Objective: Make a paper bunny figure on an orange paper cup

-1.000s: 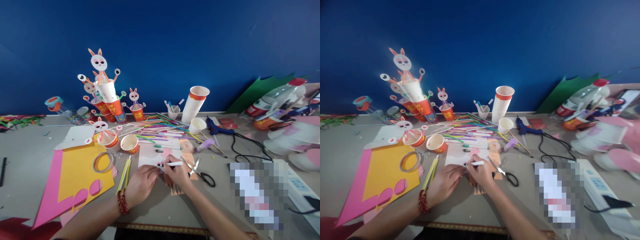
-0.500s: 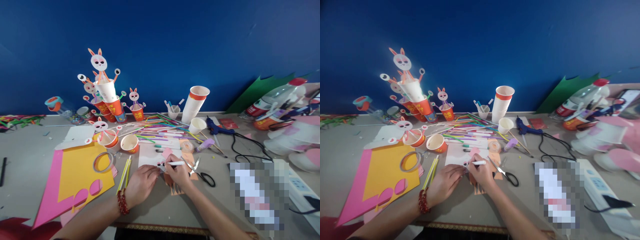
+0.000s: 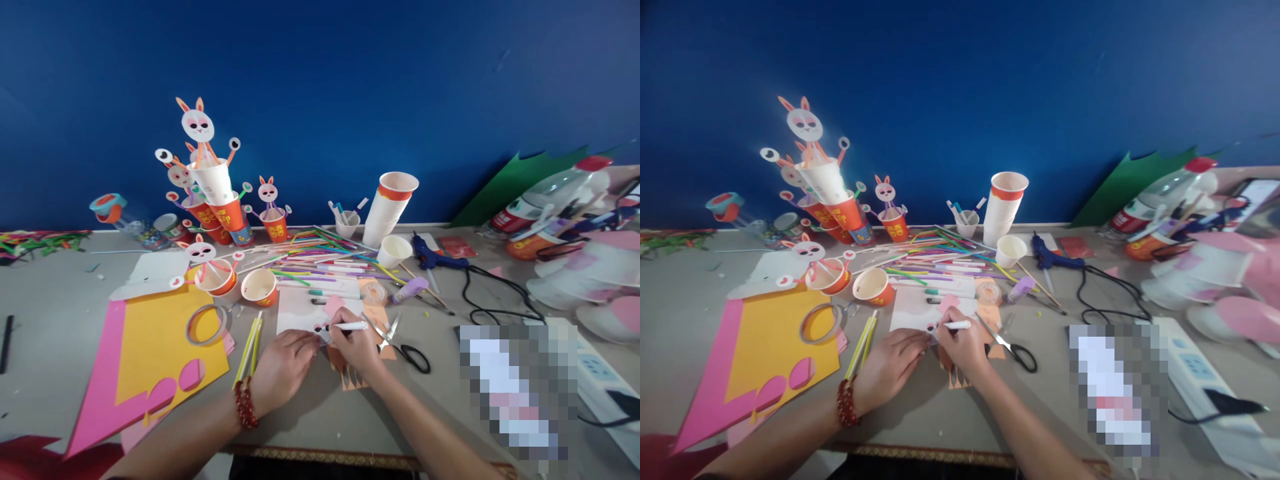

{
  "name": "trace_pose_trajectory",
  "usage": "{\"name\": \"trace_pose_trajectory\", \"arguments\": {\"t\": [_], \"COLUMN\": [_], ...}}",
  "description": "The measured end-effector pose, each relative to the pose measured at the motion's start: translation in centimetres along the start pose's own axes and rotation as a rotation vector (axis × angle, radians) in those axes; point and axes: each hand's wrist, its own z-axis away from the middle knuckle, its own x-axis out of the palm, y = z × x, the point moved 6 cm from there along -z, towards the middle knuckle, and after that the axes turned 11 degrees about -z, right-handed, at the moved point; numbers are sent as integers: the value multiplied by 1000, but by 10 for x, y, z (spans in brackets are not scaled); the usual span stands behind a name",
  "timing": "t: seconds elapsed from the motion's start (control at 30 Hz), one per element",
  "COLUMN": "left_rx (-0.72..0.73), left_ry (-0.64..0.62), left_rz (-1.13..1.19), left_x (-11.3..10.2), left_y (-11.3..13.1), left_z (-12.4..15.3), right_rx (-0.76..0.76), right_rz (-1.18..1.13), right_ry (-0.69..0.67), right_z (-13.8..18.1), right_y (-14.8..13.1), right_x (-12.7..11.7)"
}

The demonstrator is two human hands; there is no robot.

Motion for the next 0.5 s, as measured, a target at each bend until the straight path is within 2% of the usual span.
{"name": "trace_pose_trajectory", "arguments": {"t": [0.5], "left_rx": [6], "left_ry": [-4], "left_rz": [-4], "left_x": [1], "left_y": [0], "left_z": [1], "right_rx": [8], "right_rz": [-79], "right_ry": [22], "right_z": [1], "right_y": [5], "right_x": [-1]}}
